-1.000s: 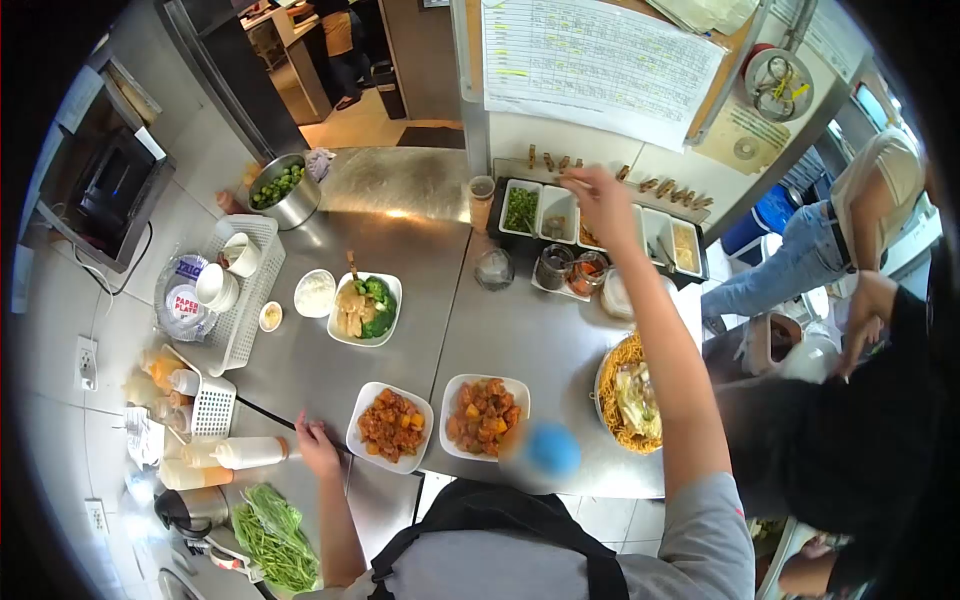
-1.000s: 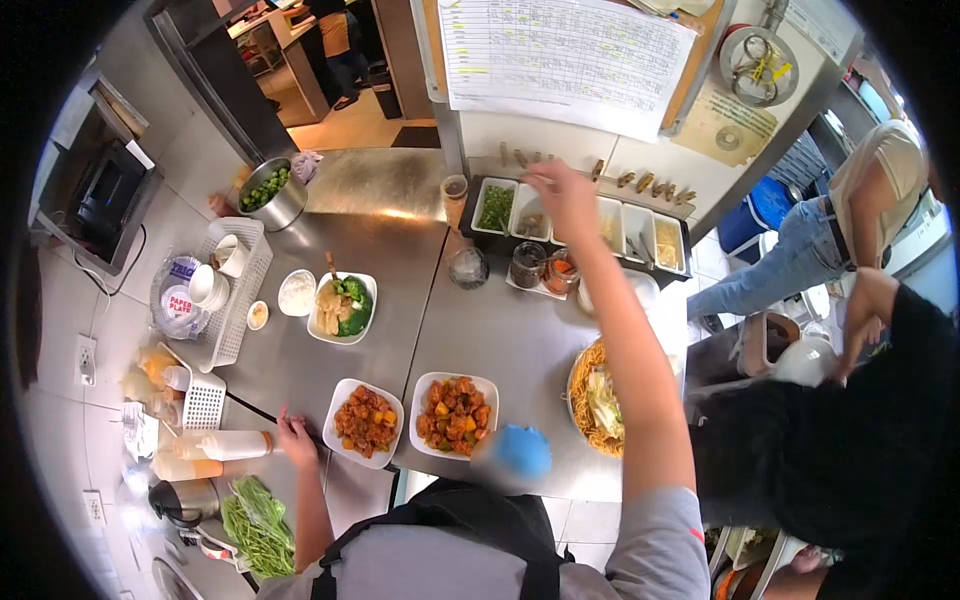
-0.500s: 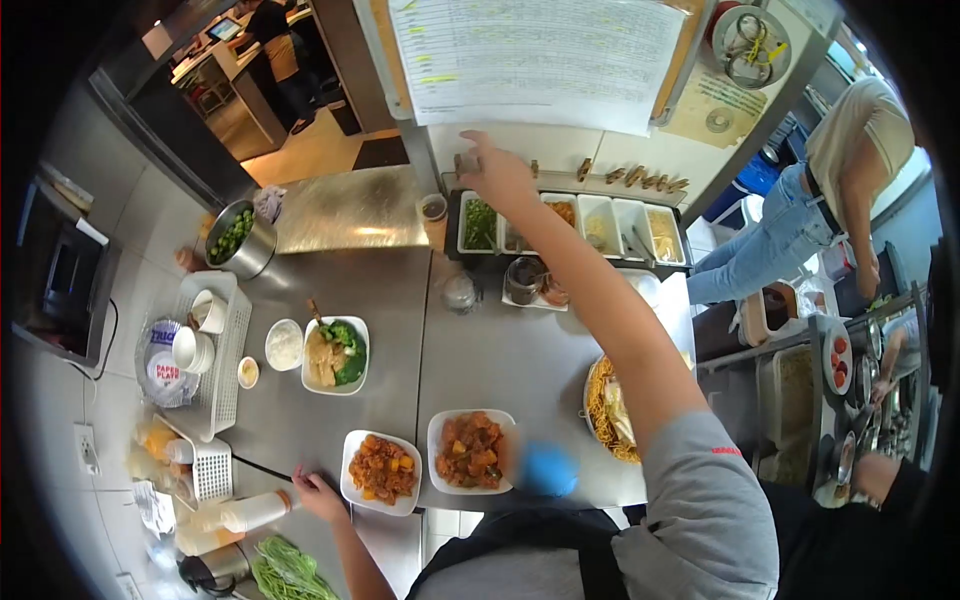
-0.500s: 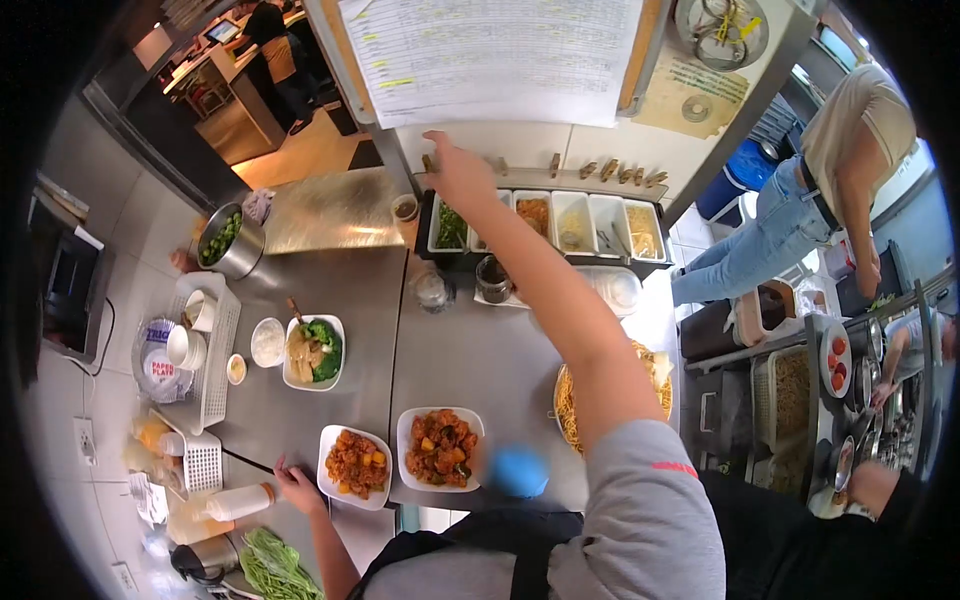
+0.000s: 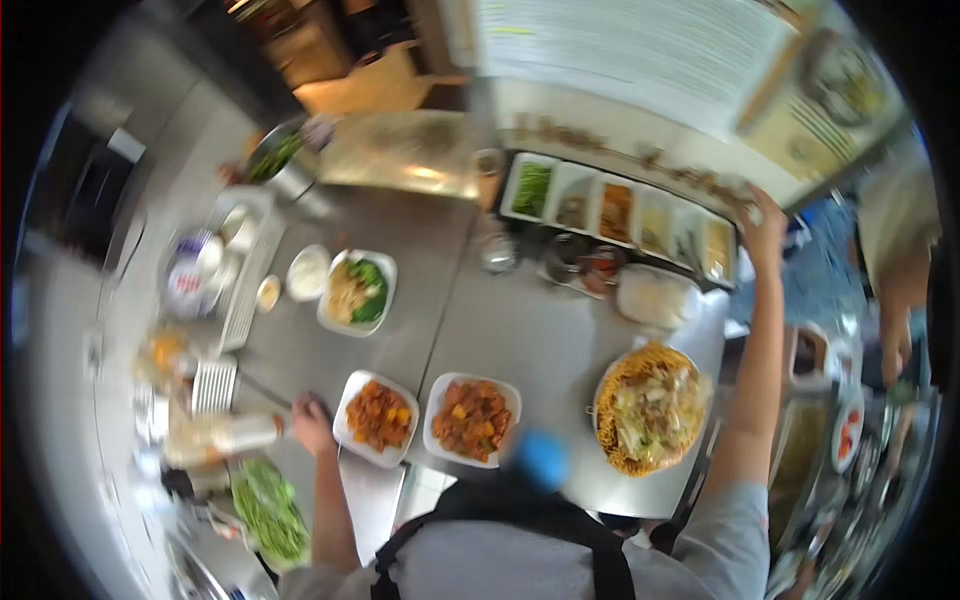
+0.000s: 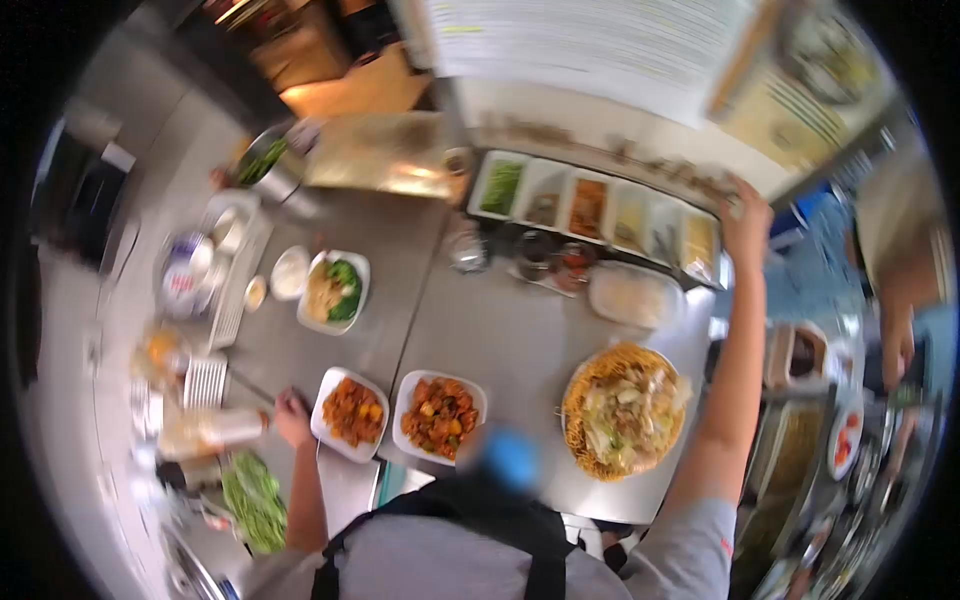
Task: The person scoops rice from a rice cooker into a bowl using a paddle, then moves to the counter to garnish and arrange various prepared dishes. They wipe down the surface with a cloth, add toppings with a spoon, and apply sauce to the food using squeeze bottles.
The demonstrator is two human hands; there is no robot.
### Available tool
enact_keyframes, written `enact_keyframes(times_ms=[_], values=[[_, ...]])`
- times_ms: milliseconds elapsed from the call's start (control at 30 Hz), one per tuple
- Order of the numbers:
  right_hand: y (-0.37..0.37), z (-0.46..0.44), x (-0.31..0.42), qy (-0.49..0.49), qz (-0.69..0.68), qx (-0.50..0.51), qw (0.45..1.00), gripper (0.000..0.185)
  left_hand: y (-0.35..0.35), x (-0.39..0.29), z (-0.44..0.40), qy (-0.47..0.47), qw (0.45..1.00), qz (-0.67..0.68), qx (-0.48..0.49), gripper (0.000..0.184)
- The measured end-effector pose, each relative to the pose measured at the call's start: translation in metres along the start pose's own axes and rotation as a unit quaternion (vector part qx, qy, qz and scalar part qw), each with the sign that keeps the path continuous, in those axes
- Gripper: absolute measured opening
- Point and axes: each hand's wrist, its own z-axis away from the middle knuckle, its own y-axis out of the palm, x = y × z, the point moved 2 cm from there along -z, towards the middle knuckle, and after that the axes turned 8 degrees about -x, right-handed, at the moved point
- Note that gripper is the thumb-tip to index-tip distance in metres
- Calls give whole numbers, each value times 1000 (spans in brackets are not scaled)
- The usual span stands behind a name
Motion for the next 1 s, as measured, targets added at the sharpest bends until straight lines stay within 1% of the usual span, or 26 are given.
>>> enact_keyframes(times_ms=[33, 67, 100, 133, 167, 200, 267, 300, 333, 367, 400, 433, 467, 500, 533, 567, 600, 633, 667, 700, 733, 833, 933, 1000], values=[[-5, 1, 15, -2, 14, -45, 999, 43, -7, -9, 3, 33, 999, -8, -30, 28], [-18, -3, 44, -7, 28, -56, 998, 41, -7, -10, 4, 18, 999, 0, -37, 26], [-32, -2, 78, -13, 7, -77, 997, 39, -11, -13, 5, 2, 999, 20, -34, 24], [-47, 2, 119, -2, -42, -82, 996, 34, -5, -3, 3, 8, 999, 14, -52, 24], [-52, 11, 152, -15, -101, -75, 992, 31, -10, -10, 6, 19, 997, -6, -71, 24], [-59, 24, 178, -25, -154, -65, 986, 28, -9, -8, 7, 17, 997, 2, -78, 23], [-56, 60, 230, -55, -227, 29, 972, 23, -10, -7, 6, 11, 996, 14, -85, 22], [-58, 75, 272, -1, -355, 67, 933, 23, -13, -10, 6, 6, 997, 16, -81, 21], [-53, 92, 300, 15, -399, 139, 906, 26, -12, -8, 6, 19, 995, 26, -95, 20], [-27, 123, 308, 15, -423, 211, 881, 32, -12, -9, 7, 16, 992, 50, -117, 19], [-4, 153, 326, 134, -538, 321, 768, 47, -6, -5, 3, -27, 992, 57, -109, 20], [6, 169, 353, 178, -598, 390, 677, 54, -3, -7, -6, -64, 992, 73, -86, 23], [8, 175, 385, 254, -636, 429, 589, 57, 0, -10, -18, -59, 985, 152, -64, 26], [8, 181, 411, 330, -654, 468, 494, 61, 10, -16, -33, -55, 968, 243, -14, 30], [25, 192, 428, 375, -663, 472, 444, 63, 11, -33, -46, -26, 957, 290, 18, 35], [51, 202, 448, 426, -662, 476, 391, 65, 5, -56, -59, 3, 952, 306, 22, 39], [74, 205, 470, 440, -663, 480, 370, 64, 34, -56, -78, 50, 955, 293, -13, 46], [93, 211, 488, 466, -658, 479, 349, 63, 77, -48, -102, -2, 955, 297, 7, 53], [105, 219, 497, 496, -652, 472, 327, 62, 85, -63, -114, -52, 940, 333, 49, 61], [116, 223, 508, 500, -655, 464, 324, 59, 91, -79, -125, -105, 922, 364, 85, 68], [127, 223, 521, 498, -660, 462, 322, 57, 68, -107, -126, -161, 881, 426, 130, 75], [145, 215, 558, 490, -662, 462, 328, 52, 73, -132, -136, -189, 810, 531, 162, 80], [141, 222, 571, 499, -659, 436, 355, 51, 84, -132, -149, -152, 816, 527, 182, 80], [144, 219, 577, 502, -663, 419, 365, 51, 115, -126, -160, -98, 827, 531, 154, 79]])
